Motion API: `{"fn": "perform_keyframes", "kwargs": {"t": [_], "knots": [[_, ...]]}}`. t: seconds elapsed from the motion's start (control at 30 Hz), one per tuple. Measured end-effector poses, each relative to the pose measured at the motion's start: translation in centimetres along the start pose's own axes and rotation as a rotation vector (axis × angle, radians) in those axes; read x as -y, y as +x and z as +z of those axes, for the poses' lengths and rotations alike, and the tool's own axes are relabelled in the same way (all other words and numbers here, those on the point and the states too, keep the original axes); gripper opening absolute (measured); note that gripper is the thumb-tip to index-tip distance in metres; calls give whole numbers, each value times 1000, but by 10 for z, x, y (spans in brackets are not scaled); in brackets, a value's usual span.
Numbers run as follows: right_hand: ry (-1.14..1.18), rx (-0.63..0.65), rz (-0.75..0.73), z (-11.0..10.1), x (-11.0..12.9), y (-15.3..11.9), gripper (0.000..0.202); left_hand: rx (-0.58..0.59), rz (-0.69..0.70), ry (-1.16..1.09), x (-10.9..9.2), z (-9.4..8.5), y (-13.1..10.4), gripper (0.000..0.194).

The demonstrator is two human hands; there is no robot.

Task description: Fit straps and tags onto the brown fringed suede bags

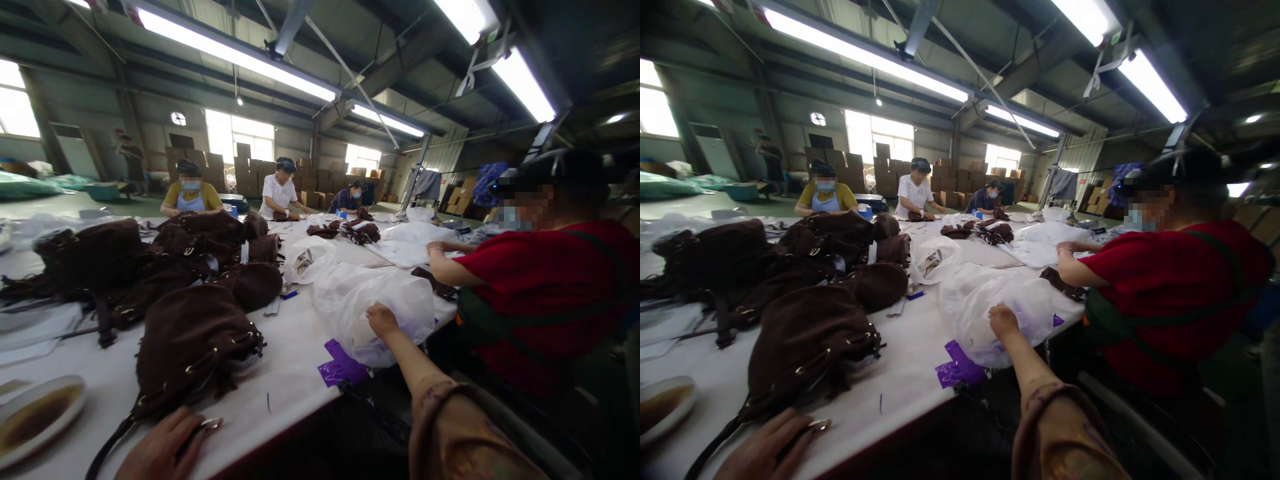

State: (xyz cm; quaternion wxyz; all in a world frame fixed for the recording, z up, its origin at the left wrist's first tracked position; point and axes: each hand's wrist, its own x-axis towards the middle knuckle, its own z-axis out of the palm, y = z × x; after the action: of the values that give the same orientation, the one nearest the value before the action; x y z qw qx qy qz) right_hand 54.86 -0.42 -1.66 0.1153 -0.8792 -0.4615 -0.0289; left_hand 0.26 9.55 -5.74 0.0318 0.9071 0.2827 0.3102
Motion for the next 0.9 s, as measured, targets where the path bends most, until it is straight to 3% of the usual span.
{"fn": "perform_keyframes", "kwargs": {"t": [0.13,0.23,0.33,0.43,0.5,0.67,0.73,0.8,0.9], "knots": [[145,-129,10,-11,7,-37,13,81,-64,-37,3,5,-2,30],[277,-163,-2,-10,32,-71,28,148,-123,-80,1,3,0,30],[620,-97,-29,-4,82,-106,41,247,-205,-165,-9,-10,6,31],[1264,96,11,3,147,-138,38,327,-283,-308,-24,-35,14,30],[1473,236,12,7,190,-156,37,375,-308,-445,-32,-52,18,30],[1248,588,-139,9,268,-181,39,271,-225,-798,-35,-80,20,29],[1086,619,-221,7,287,-185,35,222,-224,-881,-32,-84,15,27],[924,496,-338,1,300,-187,31,201,-290,-946,-29,-85,8,27],[725,159,-563,-11,312,-190,25,268,-466,-1130,-23,-85,-1,33]]}}
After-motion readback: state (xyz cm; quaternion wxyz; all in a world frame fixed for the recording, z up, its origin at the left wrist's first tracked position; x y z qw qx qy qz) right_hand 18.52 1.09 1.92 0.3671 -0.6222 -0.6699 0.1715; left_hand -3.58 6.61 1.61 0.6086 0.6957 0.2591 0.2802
